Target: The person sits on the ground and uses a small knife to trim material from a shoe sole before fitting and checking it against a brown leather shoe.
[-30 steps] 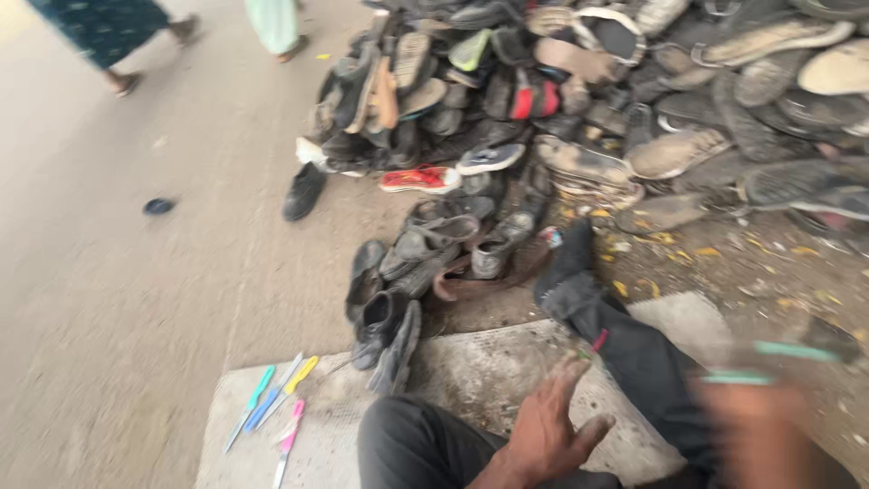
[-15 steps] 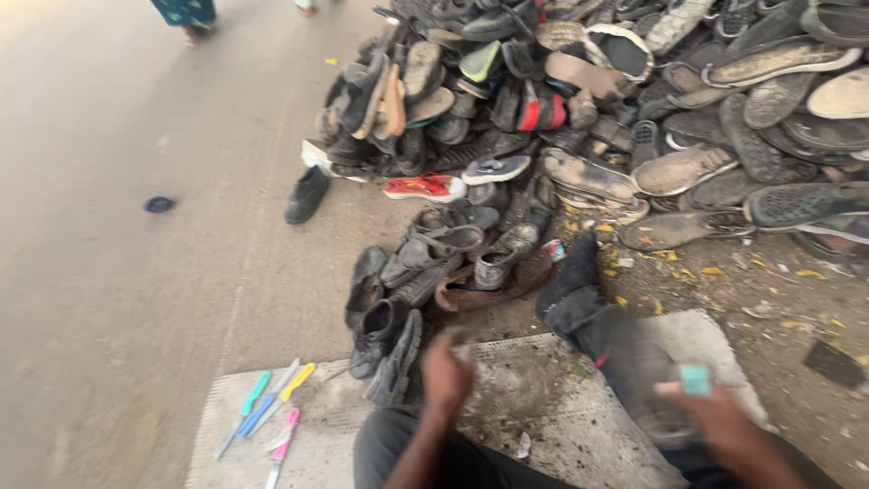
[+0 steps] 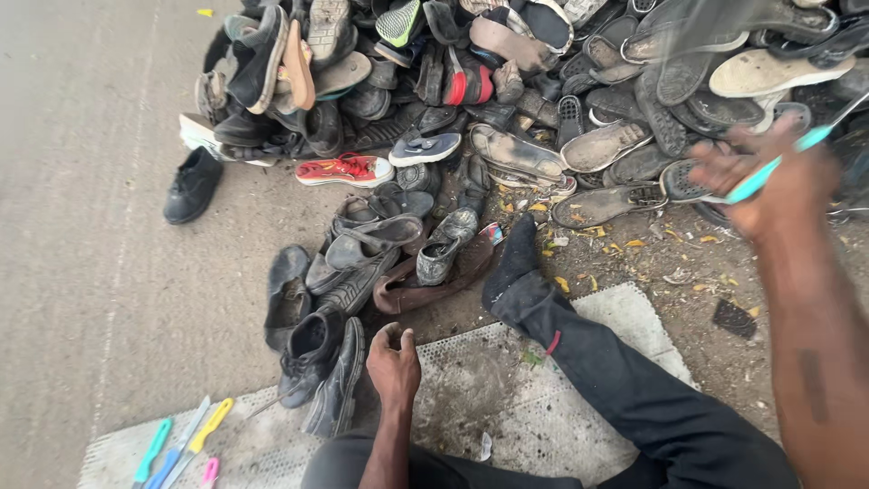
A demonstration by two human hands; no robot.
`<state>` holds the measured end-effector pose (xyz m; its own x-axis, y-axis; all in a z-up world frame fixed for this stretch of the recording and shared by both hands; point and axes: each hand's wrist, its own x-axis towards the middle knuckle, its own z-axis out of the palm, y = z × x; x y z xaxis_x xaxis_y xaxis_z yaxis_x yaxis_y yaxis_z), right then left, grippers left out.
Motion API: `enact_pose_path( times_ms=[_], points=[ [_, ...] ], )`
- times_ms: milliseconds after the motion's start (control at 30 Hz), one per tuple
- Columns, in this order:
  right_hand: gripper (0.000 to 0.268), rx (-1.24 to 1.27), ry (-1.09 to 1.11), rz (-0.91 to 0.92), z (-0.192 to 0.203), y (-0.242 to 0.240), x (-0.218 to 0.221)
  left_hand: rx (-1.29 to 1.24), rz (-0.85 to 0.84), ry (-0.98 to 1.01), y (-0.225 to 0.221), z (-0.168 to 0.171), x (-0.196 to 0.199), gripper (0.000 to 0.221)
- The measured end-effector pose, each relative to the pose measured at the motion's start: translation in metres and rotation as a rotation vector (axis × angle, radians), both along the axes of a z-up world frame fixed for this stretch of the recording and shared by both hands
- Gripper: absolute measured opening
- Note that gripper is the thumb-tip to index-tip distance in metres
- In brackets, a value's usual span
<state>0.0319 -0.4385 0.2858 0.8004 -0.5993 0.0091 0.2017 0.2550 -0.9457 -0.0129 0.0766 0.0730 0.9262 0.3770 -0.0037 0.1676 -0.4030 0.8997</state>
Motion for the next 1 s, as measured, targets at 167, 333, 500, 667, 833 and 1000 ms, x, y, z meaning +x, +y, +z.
enact_pose_path(
  times_ms=[167, 333, 500, 667, 833, 1000],
  points=[
    [0.033, -0.319, 0.258, 0.45, -0.035, 0.093, 0.03, -0.091, -0.081, 0.046, -0.011, 0.014, -0.003, 0.037],
    [0.019, -0.949, 0.237, 0.605, -0.163, 0.238, 0.05, -0.007, -0.107, 0.059, -0.014, 0.011, -0.002, 0.035],
    [0.054, -1.447, 0.362, 0.665, -0.182, 0.32, 0.092, -0.069, -0.118, 0.101, -0.013, 0.005, 0.005, 0.035],
    [0.022, -1.431, 0.276, 0.73, -0.217, 0.327, 0.112, -0.108, -0.123, 0.172, -0.014, 0.0, 0.013, 0.036],
    [0.013, -1.48, 0.292, 0.844, -0.233, 0.307, 0.03, 0.098, -0.258, -0.083, -0.01, -0.006, 0.008, 0.066],
    [0.041, -1.184, 0.146, 0.871, -0.232, 0.312, -0.085, 0.246, -0.66, 0.036, -0.014, -0.018, -0.026, 0.081]
  ],
)
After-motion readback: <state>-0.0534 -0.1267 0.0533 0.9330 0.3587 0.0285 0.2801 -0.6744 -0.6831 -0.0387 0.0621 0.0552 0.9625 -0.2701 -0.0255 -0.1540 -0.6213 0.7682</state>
